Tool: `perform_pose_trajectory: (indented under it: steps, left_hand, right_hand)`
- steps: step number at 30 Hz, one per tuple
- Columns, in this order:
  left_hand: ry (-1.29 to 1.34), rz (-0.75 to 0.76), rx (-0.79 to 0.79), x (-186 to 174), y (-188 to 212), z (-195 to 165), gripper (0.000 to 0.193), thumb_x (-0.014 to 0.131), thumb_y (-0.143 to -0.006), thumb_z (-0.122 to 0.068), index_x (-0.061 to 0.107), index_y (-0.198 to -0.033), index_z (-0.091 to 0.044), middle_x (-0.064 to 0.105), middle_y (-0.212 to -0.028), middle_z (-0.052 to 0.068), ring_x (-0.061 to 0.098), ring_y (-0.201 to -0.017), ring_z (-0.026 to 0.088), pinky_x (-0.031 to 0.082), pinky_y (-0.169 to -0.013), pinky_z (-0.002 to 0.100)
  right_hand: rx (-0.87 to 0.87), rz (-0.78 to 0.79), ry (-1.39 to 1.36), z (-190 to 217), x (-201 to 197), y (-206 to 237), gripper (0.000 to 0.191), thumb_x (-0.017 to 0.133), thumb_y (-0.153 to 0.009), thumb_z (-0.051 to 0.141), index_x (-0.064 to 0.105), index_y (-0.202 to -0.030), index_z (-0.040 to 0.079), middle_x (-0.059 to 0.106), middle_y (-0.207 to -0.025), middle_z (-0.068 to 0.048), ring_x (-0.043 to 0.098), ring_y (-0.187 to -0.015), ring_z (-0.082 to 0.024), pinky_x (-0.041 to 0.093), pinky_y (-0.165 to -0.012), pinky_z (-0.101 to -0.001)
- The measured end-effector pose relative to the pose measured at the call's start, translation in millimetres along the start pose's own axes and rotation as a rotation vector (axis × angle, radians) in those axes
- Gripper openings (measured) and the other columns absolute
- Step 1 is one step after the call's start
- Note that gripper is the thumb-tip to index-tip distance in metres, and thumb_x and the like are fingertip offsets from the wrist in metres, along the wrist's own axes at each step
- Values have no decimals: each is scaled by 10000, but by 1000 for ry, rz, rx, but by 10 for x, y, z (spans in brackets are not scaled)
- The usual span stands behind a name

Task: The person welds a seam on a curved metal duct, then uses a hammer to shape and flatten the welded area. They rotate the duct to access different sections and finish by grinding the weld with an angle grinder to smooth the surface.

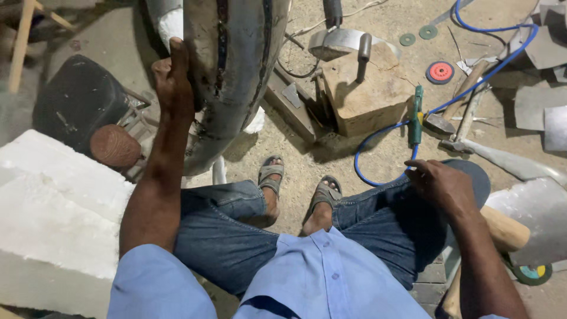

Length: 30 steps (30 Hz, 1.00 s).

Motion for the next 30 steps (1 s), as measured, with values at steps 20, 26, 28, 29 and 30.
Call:
perform_pose_trajectory:
  steps: [20, 26, 28, 29, 30]
  left_hand:
    - [-234, -2, 197, -1055, 388, 653, 811, 413, -1103, -715, 424, -575, -100, 407, -551, -55, 355, -533, 101, 246, -545, 330]
    - [-440, -80, -55, -1253, 291, 1530, 895, 487, -1125, -706, 468, -575, 0, 395, -541, -4, 385, -502, 131, 309, -519, 358]
    - [-478, -57, -58, -1305, 297, 1764, 801, 494, -1156, -648, 559, -715, 18, 479, -636, 13, 458, -593, 151, 370, -575, 372]
    - [-498, -43, -24, -1299, 322, 1835, 737, 476, -1161, -600, 587, -798, 32, 533, -719, 32, 498, -663, 163, 393, -640, 372]
    - [-517, -31, 11, -1291, 344, 1887, 681, 457, -1165, -552, 616, -881, 46, 587, -802, 51, 538, -732, 176, 415, -704, 371]
  right_hand:
    - [-449, 104, 115, 1543, -902, -580, 279, 764, -840, 275, 760, -1102, 180, 744, -998, -94, 707, -903, -320, 575, -725, -442]
    - [-387, 538, 252, 2135, -81, -2366, 287, 553, -1019, 260, 725, -1248, 263, 789, -1020, -56, 751, -749, -278, 599, -679, -423]
    - [-432, 564, 279, 2282, 369, -3139, 303, 514, -1058, 231, 716, -1282, 260, 791, -993, -83, 750, -741, -258, 600, -659, -410]
    - [-492, 525, 274, 2335, 581, -3537, 313, 528, -1050, 217, 714, -1297, 267, 781, -990, -105, 735, -749, -264, 591, -649, -420]
    - [-511, 520, 278, 2334, 818, -3922, 359, 546, -987, 156, 727, -1277, 267, 779, -1024, -92, 734, -790, -257, 594, -652, -411]
Point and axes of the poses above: each hand's wrist, its own y-axis away from the middle knuckle, its own x-axis out of the palm, z = x × y, the point moved 6 cm from there along -y, towards the middle knuckle
